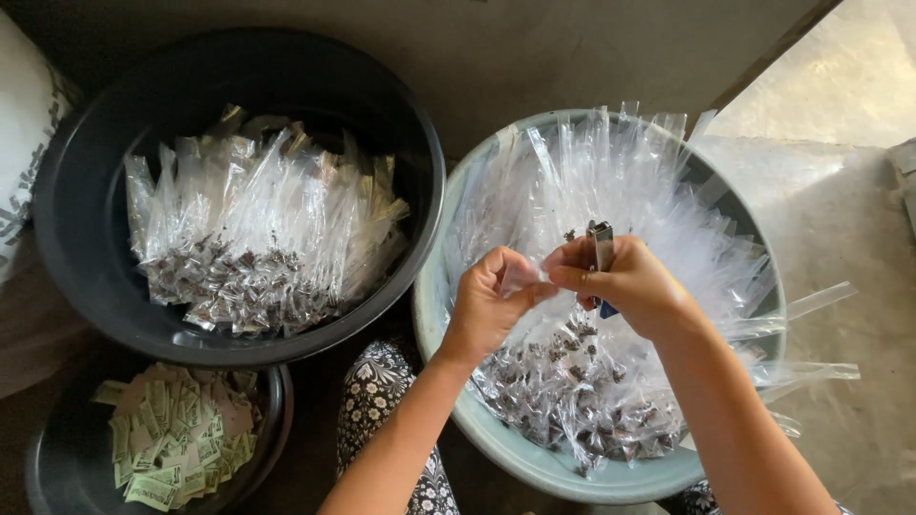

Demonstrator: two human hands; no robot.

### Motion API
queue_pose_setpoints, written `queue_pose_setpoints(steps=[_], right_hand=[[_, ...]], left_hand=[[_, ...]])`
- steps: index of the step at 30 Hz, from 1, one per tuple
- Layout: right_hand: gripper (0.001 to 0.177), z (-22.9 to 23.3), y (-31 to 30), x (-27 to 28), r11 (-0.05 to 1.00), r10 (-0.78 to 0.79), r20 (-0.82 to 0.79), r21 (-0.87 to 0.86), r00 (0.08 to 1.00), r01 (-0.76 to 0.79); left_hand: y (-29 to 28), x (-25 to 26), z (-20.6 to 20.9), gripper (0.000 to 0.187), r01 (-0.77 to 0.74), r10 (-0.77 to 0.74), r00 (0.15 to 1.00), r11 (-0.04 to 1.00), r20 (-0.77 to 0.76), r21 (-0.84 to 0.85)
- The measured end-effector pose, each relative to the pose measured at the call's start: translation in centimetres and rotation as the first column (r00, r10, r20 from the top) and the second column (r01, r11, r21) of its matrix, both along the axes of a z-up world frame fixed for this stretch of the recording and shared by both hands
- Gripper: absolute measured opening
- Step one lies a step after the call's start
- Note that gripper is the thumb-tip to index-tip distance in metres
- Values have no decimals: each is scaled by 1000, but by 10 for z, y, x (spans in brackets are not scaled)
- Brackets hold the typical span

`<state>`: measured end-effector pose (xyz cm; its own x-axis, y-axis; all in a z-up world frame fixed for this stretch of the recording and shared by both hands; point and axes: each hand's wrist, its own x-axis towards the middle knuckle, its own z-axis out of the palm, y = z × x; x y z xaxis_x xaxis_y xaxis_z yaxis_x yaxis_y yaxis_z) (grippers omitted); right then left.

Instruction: Manually sealing small plastic bags containing food items using a lighter to melt the plastic shut.

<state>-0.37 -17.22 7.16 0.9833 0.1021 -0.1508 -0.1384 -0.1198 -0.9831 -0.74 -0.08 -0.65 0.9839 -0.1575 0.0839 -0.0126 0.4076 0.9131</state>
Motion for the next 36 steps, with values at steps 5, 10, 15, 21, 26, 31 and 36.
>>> queue_pose_setpoints(steps=[5, 10, 15, 21, 26, 31, 36], right_hand=[[18, -8, -5, 4, 999, -29, 59, 41, 998, 27], [16, -2, -12, 0, 998, -9, 194, -54, 981, 20], [16, 10, -15, 1, 987, 68, 284, -159, 956, -23], [18, 25, -20, -3, 992, 42, 316, -128, 948, -1], [35, 41, 2, -12, 999, 31, 258, -41, 966, -21], [25, 17, -4, -3, 998, 27, 218, -61, 976, -14], [19, -7, -19, 5, 993, -111, 194, -23, 975, 117]], left_hand=[[19, -11, 34, 14, 50, -50, 998, 999, 26, 9], [37, 12, 9, 35, 34, -35, 999, 998, 15, 46], [47, 34, 12, 38, 12, -34, 993, 981, 112, 193], [41, 49, 21, 64, 174, -217, 974, 903, 68, 393], [25, 33, 44, 75, 353, -381, 924, 823, -29, 445], [14, 10, 74, 101, 531, -531, 835, 708, -145, 466], [12, -19, 83, 45, 514, -529, 847, 840, 53, 176]])
